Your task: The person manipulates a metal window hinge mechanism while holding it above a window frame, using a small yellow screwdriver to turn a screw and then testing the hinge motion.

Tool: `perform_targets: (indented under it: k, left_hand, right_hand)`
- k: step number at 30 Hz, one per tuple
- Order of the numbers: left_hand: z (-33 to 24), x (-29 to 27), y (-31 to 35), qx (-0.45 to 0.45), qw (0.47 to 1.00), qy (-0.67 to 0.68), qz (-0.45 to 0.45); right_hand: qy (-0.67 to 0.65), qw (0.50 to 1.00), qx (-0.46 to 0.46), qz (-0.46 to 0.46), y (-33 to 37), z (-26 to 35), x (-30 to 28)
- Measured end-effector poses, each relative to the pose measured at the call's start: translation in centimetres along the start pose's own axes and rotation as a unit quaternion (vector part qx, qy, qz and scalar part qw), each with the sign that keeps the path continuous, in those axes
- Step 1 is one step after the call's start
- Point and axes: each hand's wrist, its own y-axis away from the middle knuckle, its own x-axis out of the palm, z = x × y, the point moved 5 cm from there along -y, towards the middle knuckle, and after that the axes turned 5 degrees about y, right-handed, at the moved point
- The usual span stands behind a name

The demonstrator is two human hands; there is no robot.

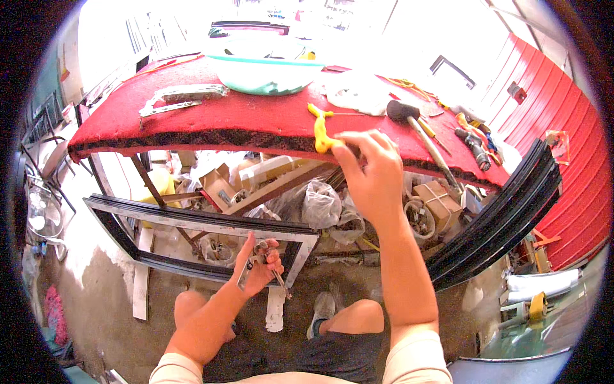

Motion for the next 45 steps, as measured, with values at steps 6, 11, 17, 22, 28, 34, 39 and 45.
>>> perform_targets:
  k: [6, 11, 17, 22, 28, 34, 39, 45]
  left_hand:
    - [-0.5, 1.5, 0.3, 0.001, 1.000, -0.014, 0.021]
    - [-1.4, 2.4, 1.2, 0.022, 0.998, -0.028, -0.044]
    - [-2.9, -3.2, -0.1, 0.046, 0.998, -0.032, 0.029]
    - [-3.5, 1.1, 2.1, 0.105, 0.984, -0.059, -0.128]
    - [-3.8, -0.8, 3.0, 0.141, 0.951, -0.166, -0.220]
    - [-2.0, -0.4, 3.5, 0.170, 0.911, -0.299, -0.229]
    - [-2.4, -0.8, 3.0, 0.156, 0.873, -0.384, -0.257]
    - [-1.7, -1.5, 2.0, 0.183, 0.782, -0.534, -0.265]
  right_hand:
    - [0.065, 0.988, -0.125, 0.056, -6.9, -1.7, 6.1]
    - [0.049, 0.998, -0.049, -0.003, -6.2, -2.4, 7.7]
    - [-0.033, 0.995, -0.061, -0.077, -6.0, -1.8, 6.3]
    - [-0.029, 0.988, -0.069, -0.135, 2.4, 2.8, 5.1]
    - [-0.241, 0.954, -0.044, 0.173, 17.2, 7.0, 9.6]
    - [-0.457, 0.793, 0.192, 0.353, 23.3, 4.6, 12.7]
    - [-0.547, 0.685, 0.253, 0.410, 25.7, 2.2, 14.0]
    - [-0.526, 0.668, 0.316, 0.420, 27.9, -0.2, 15.4]
